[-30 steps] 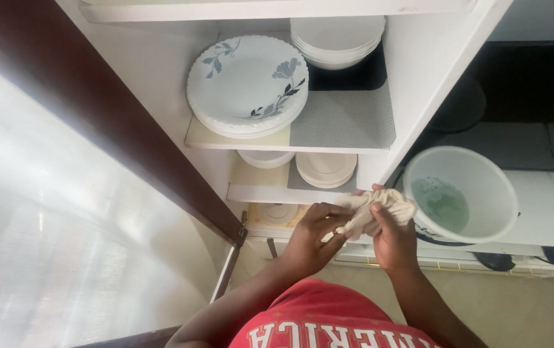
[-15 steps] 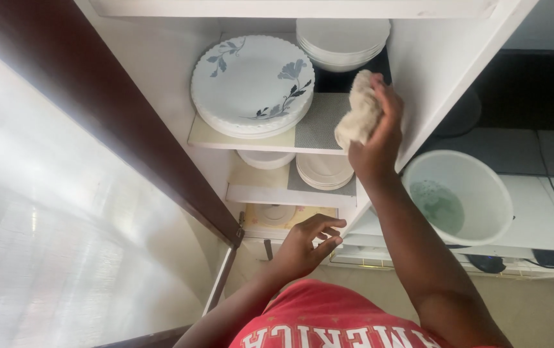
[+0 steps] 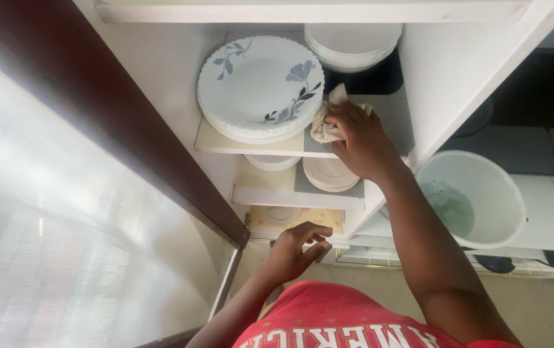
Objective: The person is cleaning the interior shelves and lining mats of a storage cabinet using a damp cloth and water.
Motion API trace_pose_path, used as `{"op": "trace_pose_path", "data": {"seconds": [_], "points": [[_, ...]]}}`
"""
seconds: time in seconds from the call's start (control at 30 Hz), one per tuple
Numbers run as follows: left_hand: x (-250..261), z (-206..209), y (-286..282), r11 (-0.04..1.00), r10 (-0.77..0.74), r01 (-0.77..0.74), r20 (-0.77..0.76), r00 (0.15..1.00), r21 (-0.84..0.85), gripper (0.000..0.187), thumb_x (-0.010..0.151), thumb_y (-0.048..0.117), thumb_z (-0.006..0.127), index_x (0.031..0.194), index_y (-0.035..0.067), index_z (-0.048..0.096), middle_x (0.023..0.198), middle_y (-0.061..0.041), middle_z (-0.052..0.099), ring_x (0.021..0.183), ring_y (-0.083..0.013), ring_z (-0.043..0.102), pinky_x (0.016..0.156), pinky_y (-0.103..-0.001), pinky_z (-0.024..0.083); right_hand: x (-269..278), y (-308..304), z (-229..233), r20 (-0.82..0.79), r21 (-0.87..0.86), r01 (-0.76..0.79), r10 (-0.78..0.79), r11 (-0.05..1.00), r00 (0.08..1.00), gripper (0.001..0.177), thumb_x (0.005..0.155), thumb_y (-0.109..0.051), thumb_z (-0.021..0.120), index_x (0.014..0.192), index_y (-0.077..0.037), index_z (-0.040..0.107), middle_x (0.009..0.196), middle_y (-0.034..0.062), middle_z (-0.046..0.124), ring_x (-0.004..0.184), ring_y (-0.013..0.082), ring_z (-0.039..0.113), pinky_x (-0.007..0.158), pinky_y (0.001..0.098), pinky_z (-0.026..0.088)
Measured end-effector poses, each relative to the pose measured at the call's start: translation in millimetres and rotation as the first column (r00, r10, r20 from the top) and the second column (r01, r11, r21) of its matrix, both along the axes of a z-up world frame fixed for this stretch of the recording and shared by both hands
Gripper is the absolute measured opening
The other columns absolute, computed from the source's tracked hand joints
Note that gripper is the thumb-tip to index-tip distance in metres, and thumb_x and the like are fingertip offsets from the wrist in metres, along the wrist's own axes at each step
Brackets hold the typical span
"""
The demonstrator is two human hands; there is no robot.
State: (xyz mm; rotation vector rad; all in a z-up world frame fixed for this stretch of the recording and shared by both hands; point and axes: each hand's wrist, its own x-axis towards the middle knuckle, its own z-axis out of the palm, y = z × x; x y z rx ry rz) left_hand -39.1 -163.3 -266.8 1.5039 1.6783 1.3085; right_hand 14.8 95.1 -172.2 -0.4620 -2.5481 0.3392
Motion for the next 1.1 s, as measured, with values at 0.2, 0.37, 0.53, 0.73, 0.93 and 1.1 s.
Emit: {"op": "trace_pose_path", "data": {"seconds": [0.2, 0.37, 0.53, 0.73, 0.93, 1.1], "points": [[-3.5, 14.5, 6.3, 0.998, -0.033, 0.031, -0.035, 0.999, -0.046, 0.032, 0.097, 0.026, 0.071, 0.12, 0.004, 0.07, 0.11, -0.014, 0.076, 0.096, -0.0274, 0.076, 0.083, -0.038, 0.06, -25.4, 11.6, 16.5, 0.129, 0.089, 0.02, -0.031, 0.996, 0.991, 0.045, 0.088, -0.008, 0.071, 0.132, -0.01, 0.06, 0.152, 0.0134, 0.051, 0.14, 0.0315, 0.048, 0.116, 0.054, 0.034], [3.9, 21.4, 14.2, 0.989, -0.124, 0.121, -0.04, 0.991, -0.082, 0.033, 0.098, 0.026, 0.069, 0.123, 0.005, 0.069, 0.116, -0.014, 0.075, 0.105, -0.0276, 0.075, 0.084, -0.039, 0.059, -51.5, 40.2, 17.2, 0.265, -0.037, 0.186, -0.17, 0.982, 0.949, 0.05, 0.097, 0.003, 0.055, 0.143, -0.016, 0.058, 0.152, 0.0083, 0.055, 0.14, 0.0282, 0.053, 0.118, 0.0498, 0.039], [7.3, 21.0, 13.4, 0.981, -0.187, 0.178, -0.126, 0.974, -0.074, 0.035, 0.097, 0.025, 0.071, 0.126, 0.006, 0.069, 0.116, -0.016, 0.074, 0.105, -0.0294, 0.073, 0.087, -0.04, 0.057, -46.1, 45.3, 1.0, 0.177, 0.005, 0.233, -0.23, 0.972, 0.957, 0.055, 0.09, 0.005, 0.053, 0.143, -0.011, 0.054, 0.149, 0.0131, 0.052, 0.136, 0.031, 0.049, 0.11, 0.0526, 0.039], [4.1, 6.1, 2.7, 0.981, -0.176, 0.161, -0.148, 0.973, -0.107, 0.034, 0.096, 0.026, 0.072, 0.125, 0.008, 0.069, 0.116, -0.015, 0.074, 0.106, -0.0285, 0.073, 0.087, -0.041, 0.056, -31.3, 52.4, -26.6, 0.071, 0.177, 0.403, -0.42, 0.898, 0.905, 0.045, 0.095, -0.005, 0.053, 0.138, 0.007, 0.053, 0.141, 0.0269, 0.053, 0.127, 0.044, 0.053, 0.102, 0.0555, 0.045], [3.6, 0.8, 1.1, 0.974, -0.153, 0.122, -0.152, 0.977, -0.191, 0.036, 0.094, 0.028, 0.072, 0.125, 0.01, 0.069, 0.116, -0.014, 0.073, 0.107, -0.0287, 0.073, 0.088, -0.042, 0.056, 16.0, -5.6, -5.2, 0.13, 0.277, 0.37, -0.416, 0.887, 0.9, 0.04, 0.095, -0.007, 0.056, 0.133, 0.006, 0.057, 0.138, 0.0279, 0.055, 0.117, 0.0451, 0.058, 0.099, 0.0581, 0.046], [8.4, -4.4, 10.1, 0.953, -0.155, 0.113, -0.134, 0.979, -0.28, 0.036, 0.093, 0.031, 0.071, 0.123, 0.011, 0.068, 0.117, -0.013, 0.074, 0.107, -0.0279, 0.073, 0.088, -0.043, 0.056, 72.2, -61.1, 6.0, 0.105, 0.348, 0.295, -0.349, 0.89, 0.931, 0.037, 0.093, -0.007, 0.062, 0.128, 0.004, 0.059, 0.132, 0.0246, 0.057, 0.113, 0.0403, 0.059, 0.1, 0.0581, 0.047]]}}
